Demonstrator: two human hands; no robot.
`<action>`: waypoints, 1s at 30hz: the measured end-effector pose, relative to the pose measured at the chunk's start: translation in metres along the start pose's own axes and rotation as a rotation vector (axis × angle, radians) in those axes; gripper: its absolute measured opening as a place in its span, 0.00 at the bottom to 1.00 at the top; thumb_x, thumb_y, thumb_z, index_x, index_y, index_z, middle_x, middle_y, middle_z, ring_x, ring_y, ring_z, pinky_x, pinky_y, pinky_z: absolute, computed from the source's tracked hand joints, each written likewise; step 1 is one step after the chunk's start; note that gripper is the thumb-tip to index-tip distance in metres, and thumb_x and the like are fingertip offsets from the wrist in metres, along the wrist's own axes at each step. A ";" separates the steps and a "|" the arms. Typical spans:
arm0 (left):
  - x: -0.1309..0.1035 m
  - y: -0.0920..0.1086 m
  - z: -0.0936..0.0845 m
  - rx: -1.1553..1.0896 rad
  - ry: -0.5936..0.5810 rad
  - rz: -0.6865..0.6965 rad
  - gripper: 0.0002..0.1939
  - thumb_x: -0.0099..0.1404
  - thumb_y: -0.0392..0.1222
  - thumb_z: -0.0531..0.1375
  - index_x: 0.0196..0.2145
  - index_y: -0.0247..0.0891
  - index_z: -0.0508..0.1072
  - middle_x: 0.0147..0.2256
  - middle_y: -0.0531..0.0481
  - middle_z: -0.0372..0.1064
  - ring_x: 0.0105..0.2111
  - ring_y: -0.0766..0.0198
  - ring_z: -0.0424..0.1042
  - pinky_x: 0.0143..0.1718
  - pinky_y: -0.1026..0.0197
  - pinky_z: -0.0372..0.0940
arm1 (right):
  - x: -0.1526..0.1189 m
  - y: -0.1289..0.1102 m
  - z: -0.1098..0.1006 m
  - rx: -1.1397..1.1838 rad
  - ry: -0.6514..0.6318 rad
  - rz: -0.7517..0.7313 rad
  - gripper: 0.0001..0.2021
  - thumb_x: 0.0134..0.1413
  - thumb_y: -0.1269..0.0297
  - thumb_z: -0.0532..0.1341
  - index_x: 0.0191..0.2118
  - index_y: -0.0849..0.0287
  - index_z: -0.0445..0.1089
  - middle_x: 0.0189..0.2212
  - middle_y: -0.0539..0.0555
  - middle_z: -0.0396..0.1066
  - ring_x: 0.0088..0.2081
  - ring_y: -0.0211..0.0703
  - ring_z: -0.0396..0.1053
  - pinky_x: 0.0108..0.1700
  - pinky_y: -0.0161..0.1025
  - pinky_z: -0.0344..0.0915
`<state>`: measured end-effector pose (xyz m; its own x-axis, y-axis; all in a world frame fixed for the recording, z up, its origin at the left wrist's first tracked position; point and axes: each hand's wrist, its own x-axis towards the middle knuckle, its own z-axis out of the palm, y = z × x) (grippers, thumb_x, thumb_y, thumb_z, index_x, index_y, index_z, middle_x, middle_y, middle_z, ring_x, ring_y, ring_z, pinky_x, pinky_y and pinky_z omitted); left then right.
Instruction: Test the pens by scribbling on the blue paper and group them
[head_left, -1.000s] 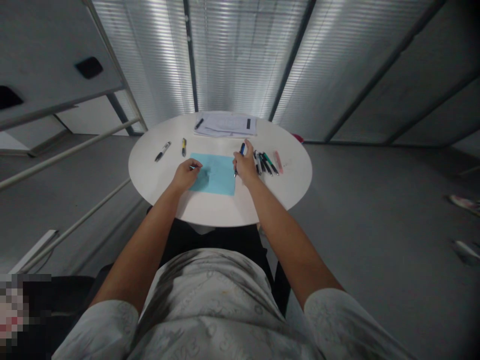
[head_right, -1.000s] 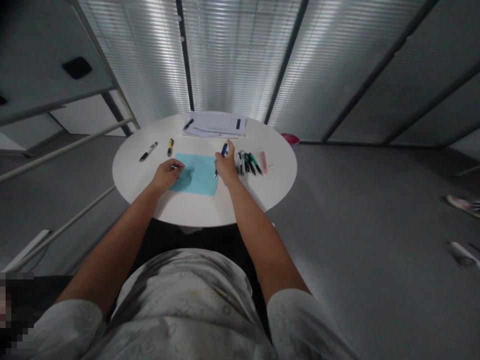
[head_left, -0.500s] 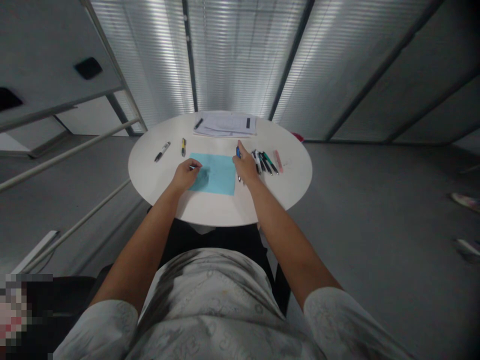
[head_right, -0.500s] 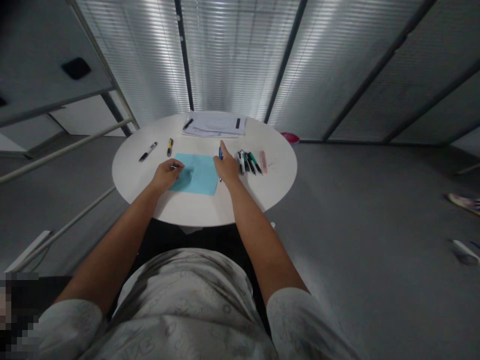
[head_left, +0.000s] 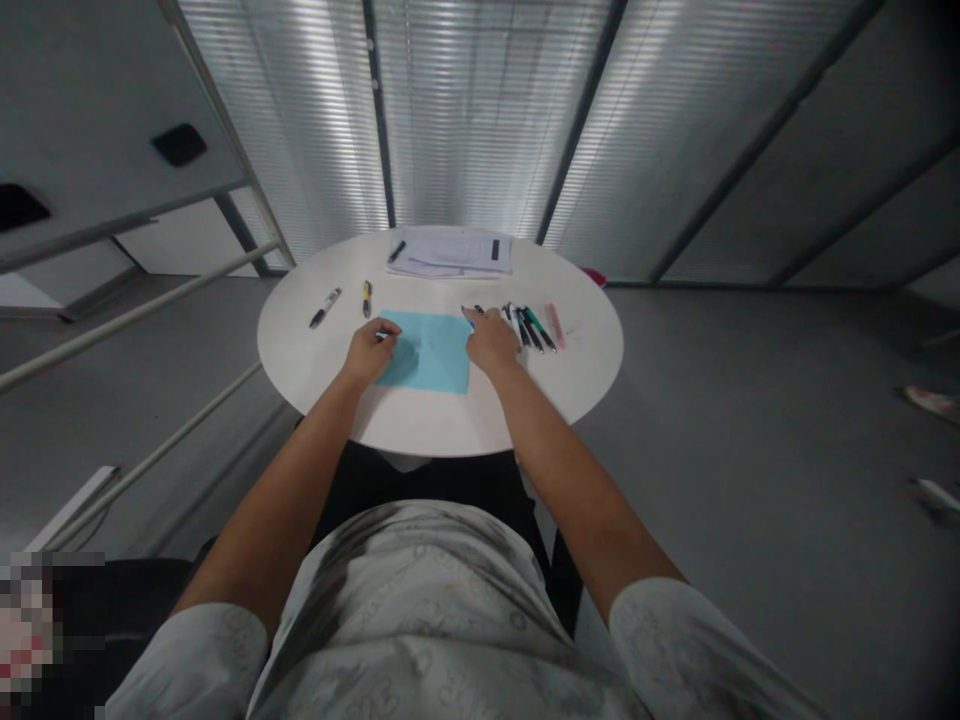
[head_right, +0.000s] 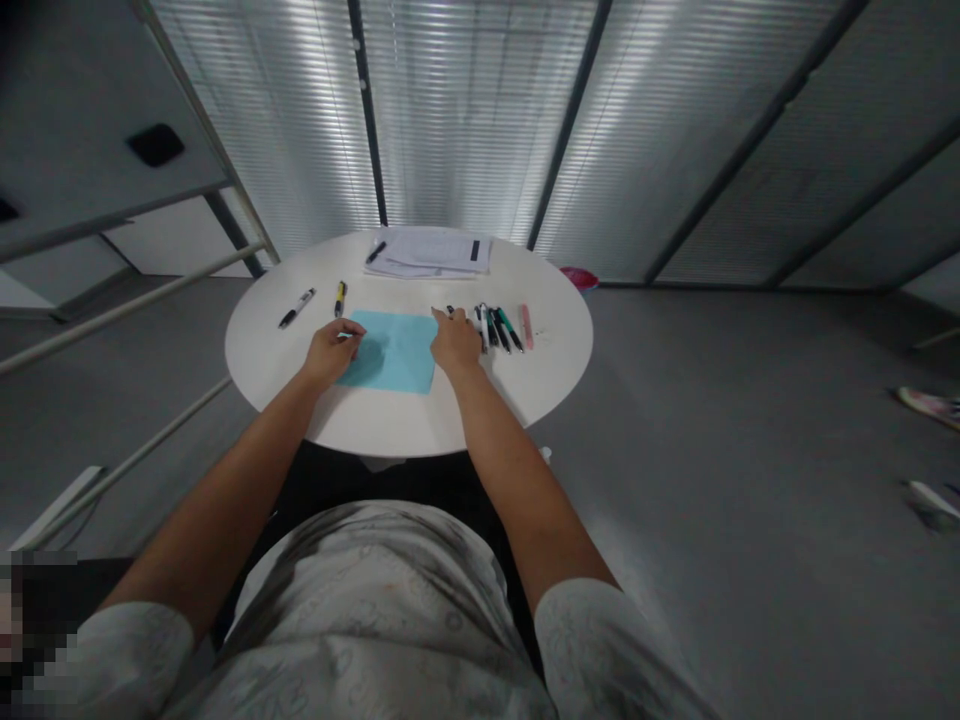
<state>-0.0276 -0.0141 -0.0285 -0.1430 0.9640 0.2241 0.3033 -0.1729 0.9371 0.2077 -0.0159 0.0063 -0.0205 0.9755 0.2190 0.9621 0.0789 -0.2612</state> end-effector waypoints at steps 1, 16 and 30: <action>0.001 0.002 0.001 -0.010 0.012 -0.021 0.09 0.52 0.38 0.59 0.33 0.39 0.73 0.25 0.54 0.67 0.21 0.66 0.64 0.25 0.63 0.58 | 0.000 0.000 0.001 -0.015 0.006 -0.008 0.29 0.66 0.75 0.50 0.68 0.48 0.67 0.56 0.64 0.68 0.53 0.55 0.71 0.50 0.47 0.68; 0.016 0.027 -0.041 1.015 0.175 -0.068 0.24 0.68 0.43 0.56 0.59 0.33 0.72 0.59 0.24 0.63 0.59 0.34 0.65 0.55 0.38 0.64 | 0.006 0.005 0.006 0.034 0.110 -0.003 0.18 0.66 0.74 0.52 0.51 0.57 0.77 0.52 0.63 0.72 0.53 0.54 0.70 0.51 0.45 0.65; 0.020 0.012 -0.057 1.069 0.262 -0.014 0.26 0.65 0.43 0.56 0.59 0.33 0.73 0.59 0.25 0.64 0.61 0.32 0.59 0.59 0.34 0.58 | 0.006 -0.004 0.005 0.102 0.060 -0.058 0.17 0.69 0.68 0.51 0.45 0.59 0.79 0.47 0.63 0.75 0.48 0.50 0.72 0.47 0.42 0.66</action>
<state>-0.0808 -0.0084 0.0030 -0.3102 0.8698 0.3837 0.9411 0.2238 0.2535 0.2020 -0.0096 0.0040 -0.0564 0.9549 0.2916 0.9270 0.1586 -0.3399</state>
